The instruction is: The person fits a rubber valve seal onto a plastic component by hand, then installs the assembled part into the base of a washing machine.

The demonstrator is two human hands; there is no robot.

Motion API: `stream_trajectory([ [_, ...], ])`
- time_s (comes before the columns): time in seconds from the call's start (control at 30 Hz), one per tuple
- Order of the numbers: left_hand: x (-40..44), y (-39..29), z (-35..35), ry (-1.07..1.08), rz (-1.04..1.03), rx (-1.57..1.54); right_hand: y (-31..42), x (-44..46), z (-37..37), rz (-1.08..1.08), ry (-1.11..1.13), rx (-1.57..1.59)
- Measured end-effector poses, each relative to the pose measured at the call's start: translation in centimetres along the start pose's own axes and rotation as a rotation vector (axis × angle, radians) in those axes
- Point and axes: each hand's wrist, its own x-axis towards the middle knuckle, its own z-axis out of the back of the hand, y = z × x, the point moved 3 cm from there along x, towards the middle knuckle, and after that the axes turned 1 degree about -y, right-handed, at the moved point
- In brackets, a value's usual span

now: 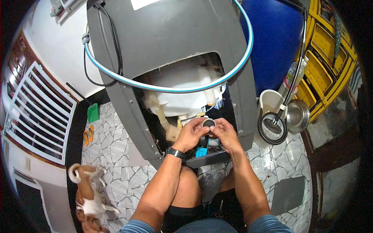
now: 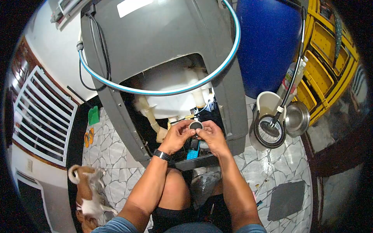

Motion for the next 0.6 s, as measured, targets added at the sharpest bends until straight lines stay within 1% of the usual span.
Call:
stream_trajectory([
  [0.03,-0.1,0.1,0.2,0.007,0.0,0.003,0.0,-0.2,0.1,0.003,-0.006,0.003],
  [0.1,-0.2,-0.1,0.6,0.059,-0.033,0.237,0.3,-0.6,0.1,-0.017,0.041,-0.02],
  [0.13,0.0,0.5,0.8,0.079,-0.027,0.267,0.5,-0.7,0.1,-0.024,0.09,-0.123],
  [0.17,0.1,0.9,0.8,0.092,-0.025,0.272,0.6,-0.7,0.3,-0.02,0.079,-0.117],
  [0.23,0.4,1.7,1.0,0.077,0.027,0.148,0.1,-0.4,0.1,-0.045,0.084,-0.156],
  [0.3,0.8,3.0,1.1,0.077,0.031,0.147,-0.7,-0.1,0.1,-0.033,0.077,-0.126],
  [0.37,0.9,3.6,1.4,-0.067,0.06,0.071,-1.5,0.2,0.1,0.062,-0.034,-0.163],
  [0.4,1.1,3.7,1.4,-0.065,0.116,0.099,-2.8,0.5,0.5,0.077,-0.08,-0.213],
  [0.43,1.3,4.2,1.2,-0.054,0.117,0.105,-3.5,0.6,0.5,0.08,-0.091,-0.207],
  [0.5,1.4,5.7,1.0,-0.116,0.155,-0.055,-4.9,0.7,0.7,0.058,-0.209,-0.199],
  [0.53,1.3,6.1,1.0,-0.158,0.137,-0.017,-5.3,1.1,1.0,0.099,-0.295,-0.3],
  [0.57,1.4,6.5,1.2,-0.155,0.141,-0.016,-5.8,1.4,1.4,0.096,-0.298,-0.299],
  [0.6,1.1,5.2,1.3,-0.181,0.199,0.133,-4.8,1.6,1.3,0.143,-0.379,-0.483],
])
